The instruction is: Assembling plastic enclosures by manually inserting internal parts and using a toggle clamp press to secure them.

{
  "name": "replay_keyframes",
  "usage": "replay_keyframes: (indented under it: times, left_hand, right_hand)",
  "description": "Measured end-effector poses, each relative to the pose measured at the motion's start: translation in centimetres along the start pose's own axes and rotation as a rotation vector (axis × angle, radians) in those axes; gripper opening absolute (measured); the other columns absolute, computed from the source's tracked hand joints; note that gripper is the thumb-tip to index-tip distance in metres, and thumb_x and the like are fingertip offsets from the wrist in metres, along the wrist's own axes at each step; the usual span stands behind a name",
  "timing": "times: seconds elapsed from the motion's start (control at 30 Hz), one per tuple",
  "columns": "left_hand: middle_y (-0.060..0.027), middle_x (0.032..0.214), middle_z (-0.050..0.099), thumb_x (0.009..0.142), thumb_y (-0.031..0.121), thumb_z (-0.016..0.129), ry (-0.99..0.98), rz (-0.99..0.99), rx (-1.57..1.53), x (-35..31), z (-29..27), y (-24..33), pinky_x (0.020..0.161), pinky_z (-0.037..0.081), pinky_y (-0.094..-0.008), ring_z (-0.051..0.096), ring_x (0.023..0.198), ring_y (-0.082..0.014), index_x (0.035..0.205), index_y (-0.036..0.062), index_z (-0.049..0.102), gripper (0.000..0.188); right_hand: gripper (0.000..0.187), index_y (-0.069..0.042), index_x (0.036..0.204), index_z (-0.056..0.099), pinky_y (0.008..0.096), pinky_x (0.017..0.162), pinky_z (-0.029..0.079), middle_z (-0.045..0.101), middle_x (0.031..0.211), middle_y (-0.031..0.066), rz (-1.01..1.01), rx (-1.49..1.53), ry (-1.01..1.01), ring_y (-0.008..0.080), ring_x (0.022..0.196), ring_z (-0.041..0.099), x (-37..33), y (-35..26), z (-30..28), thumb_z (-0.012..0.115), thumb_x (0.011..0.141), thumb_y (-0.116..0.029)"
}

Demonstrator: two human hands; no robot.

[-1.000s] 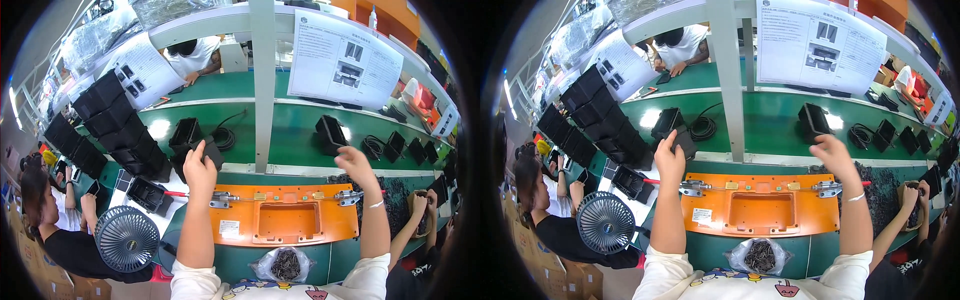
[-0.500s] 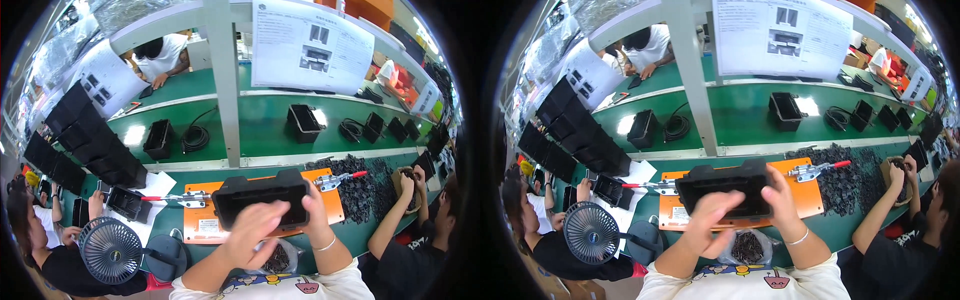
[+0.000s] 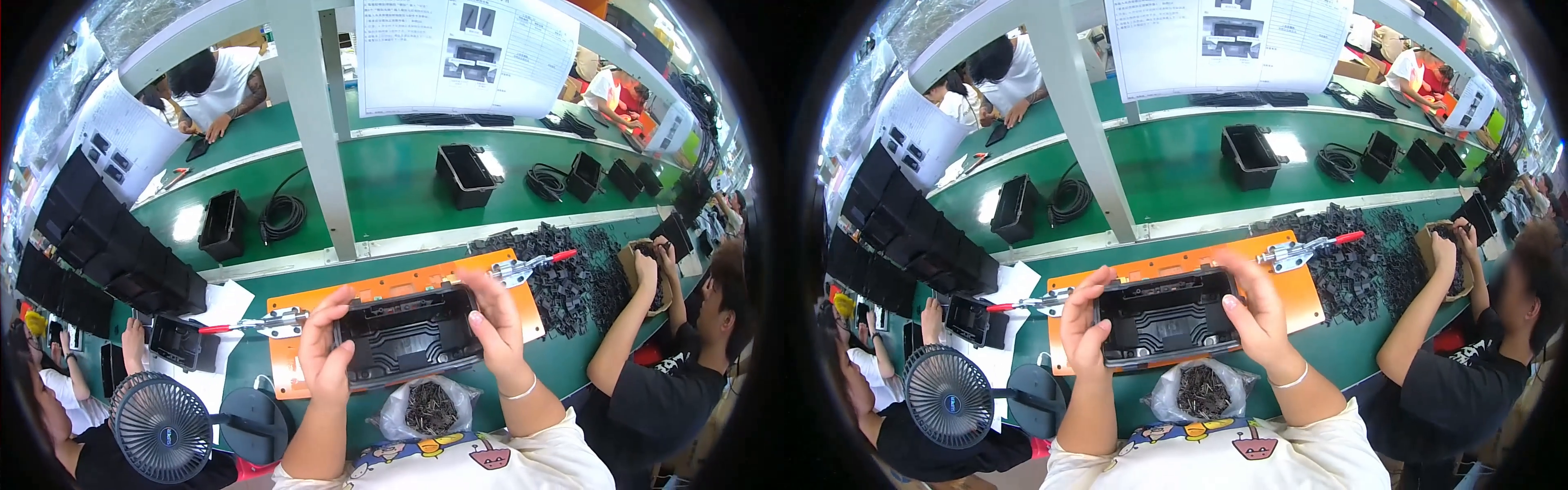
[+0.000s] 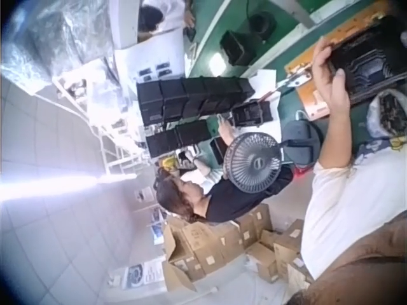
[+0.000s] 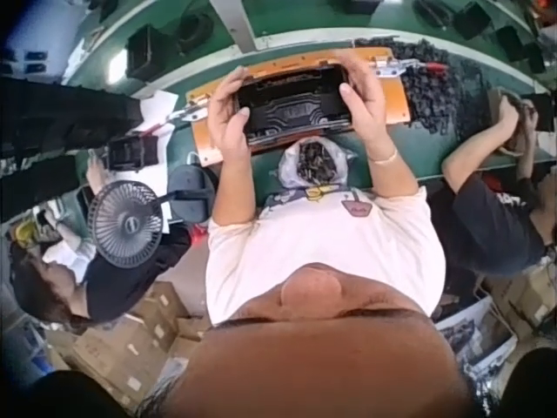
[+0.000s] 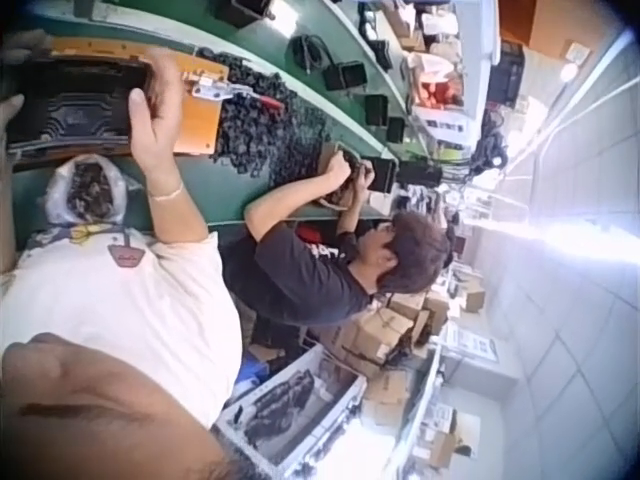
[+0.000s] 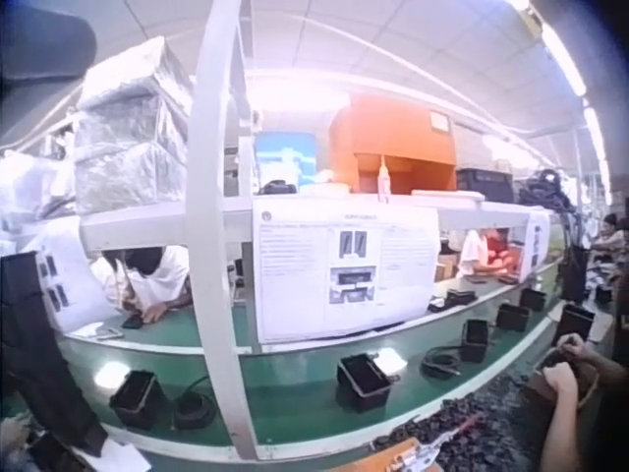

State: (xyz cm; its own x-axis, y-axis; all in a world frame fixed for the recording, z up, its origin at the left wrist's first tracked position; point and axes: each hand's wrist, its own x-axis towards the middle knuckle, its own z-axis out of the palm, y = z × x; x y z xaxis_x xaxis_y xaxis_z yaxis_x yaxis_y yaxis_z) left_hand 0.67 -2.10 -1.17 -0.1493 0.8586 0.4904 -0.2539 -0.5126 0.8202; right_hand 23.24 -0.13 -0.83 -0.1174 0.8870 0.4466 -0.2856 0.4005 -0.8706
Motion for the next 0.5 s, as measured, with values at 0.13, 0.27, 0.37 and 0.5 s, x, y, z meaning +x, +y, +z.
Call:
replay_keyframes:
  times: [0.13, 0.27, 0.37, 0.5]
  left_hand:
    - [-0.0258, 0.131, 0.049, 0.069, -0.010, 0.043, 0.003, -0.025, -0.113, 0.7, -0.4, -1.2, 0.111, 0.027, -0.0445, 0.043, 0.129, -0.0351, 0.108, -0.0006, 0.052, 0.041]
    - [-0.0264, 0.129, 0.052, 0.069, -0.006, 0.044, 0.013, -0.028, -0.002, 1.2, -0.2, -1.3, 0.111, 0.027, -0.0459, 0.043, 0.130, -0.0372, 0.103, -0.0007, 0.055, 0.036]
    - [-0.0216, 0.134, 0.051, 0.073, -0.010, 0.041, -0.091, -0.004, 0.210, 1.7, -0.1, -1.3, 0.113, 0.021, -0.0452, 0.035, 0.136, -0.0363, 0.104, -0.0007, 0.057, 0.036]
    - [-0.0211, 0.134, 0.051, 0.072, -0.008, 0.039, -0.103, -0.035, 0.290, 1.7, -0.4, -0.7, 0.114, 0.015, -0.0472, 0.034, 0.137, -0.0351, 0.101, 0.0002, 0.058, 0.035]
  right_hand:
    - [0.026, 0.005, 0.108, 0.061, 0.0478, 0.113, 0.023, 0.062, 0.117, 0.0188, -0.075, -0.085, -0.137, 0.0358, 0.132, 0.040, 1.2, 0.5, -1.8, 0.050, 0.084, 0.006]
    - [0.025, 0.003, 0.104, 0.062, 0.0477, 0.112, 0.025, 0.063, 0.116, 0.0171, -0.084, -0.260, -0.150, 0.0370, 0.131, 0.041, 2.4, 1.0, -2.4, 0.051, 0.082, 0.007]
    - [0.027, 0.000, 0.103, 0.064, 0.0477, 0.111, 0.026, 0.062, 0.121, 0.0163, -0.125, -0.479, -0.238, 0.0368, 0.132, 0.042, 2.5, 0.0, -3.1, 0.048, 0.083, 0.008]
    - [0.029, -0.004, 0.106, 0.064, 0.0471, 0.112, 0.025, 0.059, 0.127, 0.0128, -0.127, -0.596, -0.268, 0.0363, 0.133, 0.040, 2.2, -0.2, -2.9, 0.047, 0.085, 0.007]
